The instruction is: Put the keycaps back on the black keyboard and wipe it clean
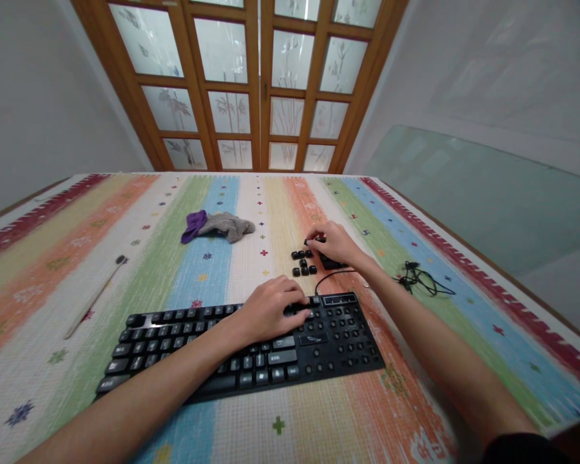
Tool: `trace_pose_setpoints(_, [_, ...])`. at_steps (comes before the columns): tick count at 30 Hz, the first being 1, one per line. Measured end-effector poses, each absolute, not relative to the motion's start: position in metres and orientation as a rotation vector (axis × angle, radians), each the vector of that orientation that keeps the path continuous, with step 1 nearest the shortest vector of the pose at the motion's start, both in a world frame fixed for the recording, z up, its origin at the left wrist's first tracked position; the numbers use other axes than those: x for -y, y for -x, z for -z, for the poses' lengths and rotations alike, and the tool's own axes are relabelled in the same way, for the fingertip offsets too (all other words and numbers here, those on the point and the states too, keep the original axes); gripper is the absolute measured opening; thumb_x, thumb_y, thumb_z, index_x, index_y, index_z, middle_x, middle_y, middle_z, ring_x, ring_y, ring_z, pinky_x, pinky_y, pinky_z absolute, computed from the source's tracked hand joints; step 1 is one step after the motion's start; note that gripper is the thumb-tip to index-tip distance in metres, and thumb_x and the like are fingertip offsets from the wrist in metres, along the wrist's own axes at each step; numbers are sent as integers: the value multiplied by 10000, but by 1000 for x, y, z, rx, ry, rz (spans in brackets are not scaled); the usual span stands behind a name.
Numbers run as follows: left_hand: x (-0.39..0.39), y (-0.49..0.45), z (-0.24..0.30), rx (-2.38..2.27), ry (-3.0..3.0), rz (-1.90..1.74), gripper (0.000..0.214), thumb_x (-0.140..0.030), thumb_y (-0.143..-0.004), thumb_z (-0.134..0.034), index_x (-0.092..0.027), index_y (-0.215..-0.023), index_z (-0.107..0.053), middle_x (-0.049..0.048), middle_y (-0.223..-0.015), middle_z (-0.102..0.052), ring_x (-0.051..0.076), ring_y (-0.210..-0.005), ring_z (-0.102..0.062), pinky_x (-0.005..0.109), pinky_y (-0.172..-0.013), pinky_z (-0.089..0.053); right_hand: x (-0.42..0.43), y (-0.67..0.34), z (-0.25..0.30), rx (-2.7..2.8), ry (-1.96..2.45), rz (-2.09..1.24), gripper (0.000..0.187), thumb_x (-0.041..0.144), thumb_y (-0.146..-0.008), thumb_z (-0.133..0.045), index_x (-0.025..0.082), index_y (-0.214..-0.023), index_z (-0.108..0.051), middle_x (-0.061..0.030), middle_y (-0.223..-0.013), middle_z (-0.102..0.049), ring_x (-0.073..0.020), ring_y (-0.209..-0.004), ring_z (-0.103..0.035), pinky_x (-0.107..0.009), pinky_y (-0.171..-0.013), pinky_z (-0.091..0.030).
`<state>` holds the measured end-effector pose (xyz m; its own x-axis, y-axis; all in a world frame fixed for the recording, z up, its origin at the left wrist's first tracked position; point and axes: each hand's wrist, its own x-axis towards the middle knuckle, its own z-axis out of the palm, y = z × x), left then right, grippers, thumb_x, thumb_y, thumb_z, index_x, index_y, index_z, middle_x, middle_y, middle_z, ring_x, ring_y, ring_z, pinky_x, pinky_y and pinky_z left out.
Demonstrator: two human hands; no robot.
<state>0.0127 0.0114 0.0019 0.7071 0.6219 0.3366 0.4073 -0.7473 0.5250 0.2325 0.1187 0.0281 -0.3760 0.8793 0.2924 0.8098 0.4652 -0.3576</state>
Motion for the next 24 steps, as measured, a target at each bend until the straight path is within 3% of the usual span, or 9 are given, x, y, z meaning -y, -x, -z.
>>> trace_pose_setpoints(5, [-12,-12,-1,-782,-2474,-741,133,-294,-896,-626,-211,-988,-676,57,-980,-701,215,-964,-622,390,-872,-507,-73,-240,-38,2224,1176,-297,63,224,-826,-660,187,-842,-709,-22,-767,-682,-149,-690,-573,-286,-668,-444])
trace_pose_setpoints(12, [-11,-11,-3,-778,-2459,-763,169,-293,-887,-651,-201,-1028,-673,59,-995,-705,213,-971,-624,382,-875,-507,1,-246,-23,2255,902,-446,89,188,-846,-648,193,-934,-661,-41,-859,-682,-185,-847,-591,-347,-766,-487])
trace_pose_setpoints(24, [-9,-10,-6,-610,-2469,-795,212,-280,-903,-632,-206,-1095,-686,81,-1052,-667,206,-993,-597,378,-877,-519,19,-243,-12,2335,766,-323,126,149,-888,-573,185,-943,-680,-52,-844,-694,-190,-821,-571,-380,-754,-505])
